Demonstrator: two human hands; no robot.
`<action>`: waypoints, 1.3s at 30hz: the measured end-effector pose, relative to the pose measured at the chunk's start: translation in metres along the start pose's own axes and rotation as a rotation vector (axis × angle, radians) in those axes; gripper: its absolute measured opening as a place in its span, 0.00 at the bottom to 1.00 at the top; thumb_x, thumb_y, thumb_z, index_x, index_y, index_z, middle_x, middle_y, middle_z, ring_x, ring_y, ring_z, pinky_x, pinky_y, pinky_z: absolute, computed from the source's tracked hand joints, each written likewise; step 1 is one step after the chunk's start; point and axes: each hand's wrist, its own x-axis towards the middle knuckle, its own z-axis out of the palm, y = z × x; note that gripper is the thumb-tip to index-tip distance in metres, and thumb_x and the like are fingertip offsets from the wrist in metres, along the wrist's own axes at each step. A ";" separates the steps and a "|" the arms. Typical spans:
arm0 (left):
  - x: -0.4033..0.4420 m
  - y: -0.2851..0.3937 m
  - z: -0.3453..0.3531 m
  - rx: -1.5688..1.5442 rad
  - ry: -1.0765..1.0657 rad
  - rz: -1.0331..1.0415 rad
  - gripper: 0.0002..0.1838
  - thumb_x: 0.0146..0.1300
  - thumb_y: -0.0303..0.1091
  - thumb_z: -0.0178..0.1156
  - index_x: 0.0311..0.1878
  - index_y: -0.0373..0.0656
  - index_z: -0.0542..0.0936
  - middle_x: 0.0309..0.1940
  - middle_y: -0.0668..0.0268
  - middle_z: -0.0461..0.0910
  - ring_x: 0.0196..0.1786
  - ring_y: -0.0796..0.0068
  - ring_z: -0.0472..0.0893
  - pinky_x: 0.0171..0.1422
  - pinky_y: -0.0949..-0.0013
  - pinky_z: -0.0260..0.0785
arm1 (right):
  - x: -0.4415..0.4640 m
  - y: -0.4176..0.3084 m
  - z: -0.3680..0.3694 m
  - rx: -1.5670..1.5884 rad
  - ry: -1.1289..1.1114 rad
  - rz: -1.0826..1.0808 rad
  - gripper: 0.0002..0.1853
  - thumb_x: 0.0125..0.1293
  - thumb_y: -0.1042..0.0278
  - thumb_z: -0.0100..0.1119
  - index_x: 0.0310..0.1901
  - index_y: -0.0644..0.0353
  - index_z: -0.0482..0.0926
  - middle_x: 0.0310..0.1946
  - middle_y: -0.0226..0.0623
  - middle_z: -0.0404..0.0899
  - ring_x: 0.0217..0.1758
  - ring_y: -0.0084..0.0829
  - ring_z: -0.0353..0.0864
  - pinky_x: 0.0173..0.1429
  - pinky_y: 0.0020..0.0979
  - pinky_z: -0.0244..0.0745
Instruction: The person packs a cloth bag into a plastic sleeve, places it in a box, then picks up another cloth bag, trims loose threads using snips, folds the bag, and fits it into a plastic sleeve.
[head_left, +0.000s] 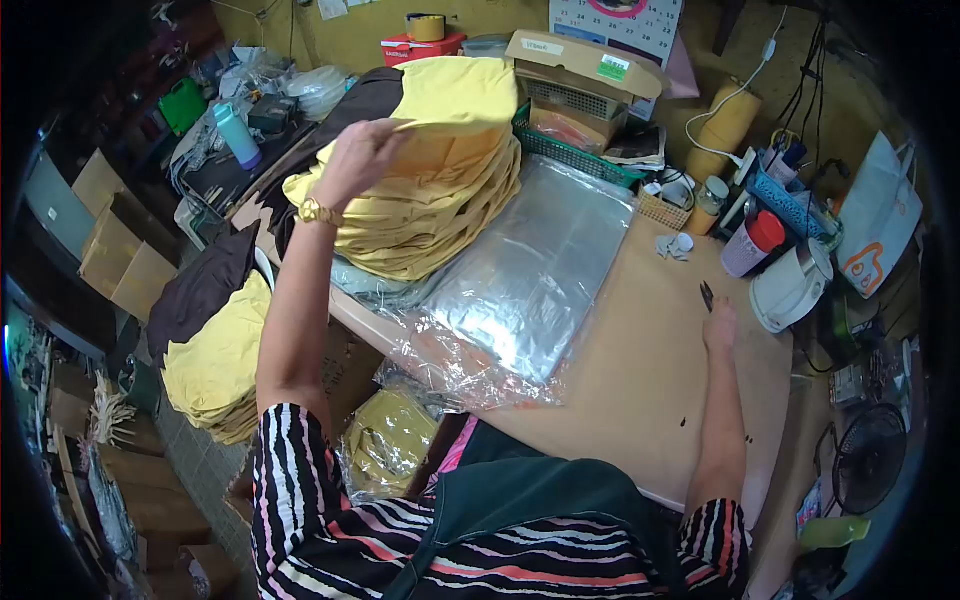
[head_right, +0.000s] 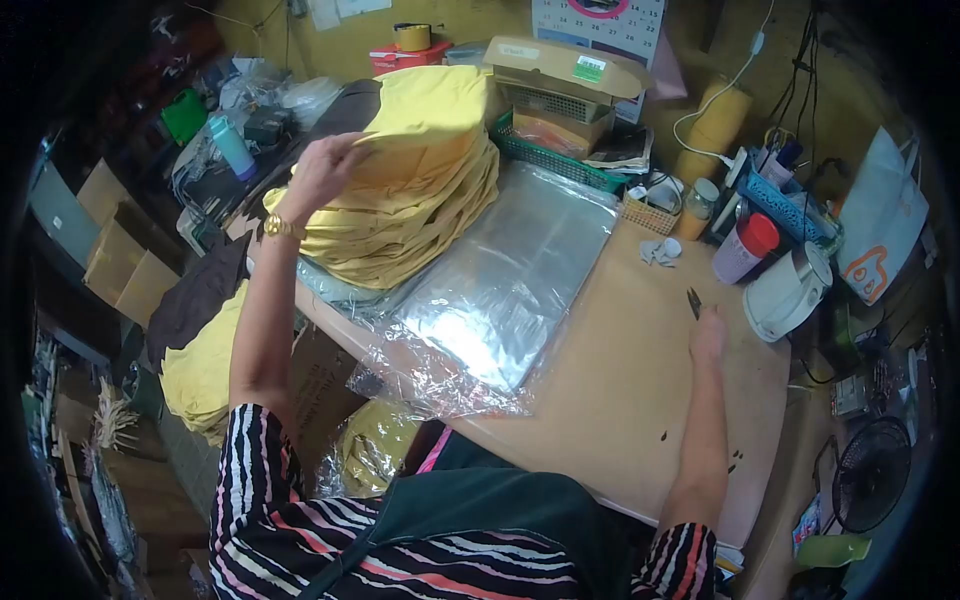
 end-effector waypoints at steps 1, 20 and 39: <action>-0.001 0.020 0.005 -0.027 -0.024 0.073 0.08 0.60 0.32 0.59 0.39 0.39 0.84 0.27 0.49 0.80 0.30 0.49 0.80 0.36 0.57 0.71 | 0.002 0.001 -0.003 0.231 -0.013 0.151 0.11 0.71 0.63 0.48 0.43 0.59 0.78 0.38 0.42 0.75 0.37 0.38 0.77 0.42 0.37 0.72; -0.209 0.185 0.115 0.097 -0.733 0.085 0.28 0.60 0.44 0.62 0.63 0.44 0.73 0.65 0.57 0.70 0.70 0.55 0.64 0.70 0.42 0.56 | -0.173 -0.091 -0.188 1.081 -0.402 0.220 0.17 0.71 0.58 0.52 0.31 0.63 0.75 0.20 0.28 0.70 0.23 0.20 0.68 0.30 0.24 0.66; -0.047 0.145 0.230 -1.162 -0.549 -0.709 0.18 0.61 0.37 0.67 0.49 0.35 0.80 0.39 0.64 0.83 0.39 0.78 0.81 0.46 0.74 0.73 | -0.054 0.023 -0.146 0.682 -0.093 0.483 0.28 0.59 0.56 0.66 0.58 0.63 0.76 0.43 0.54 0.82 0.45 0.48 0.83 0.51 0.42 0.75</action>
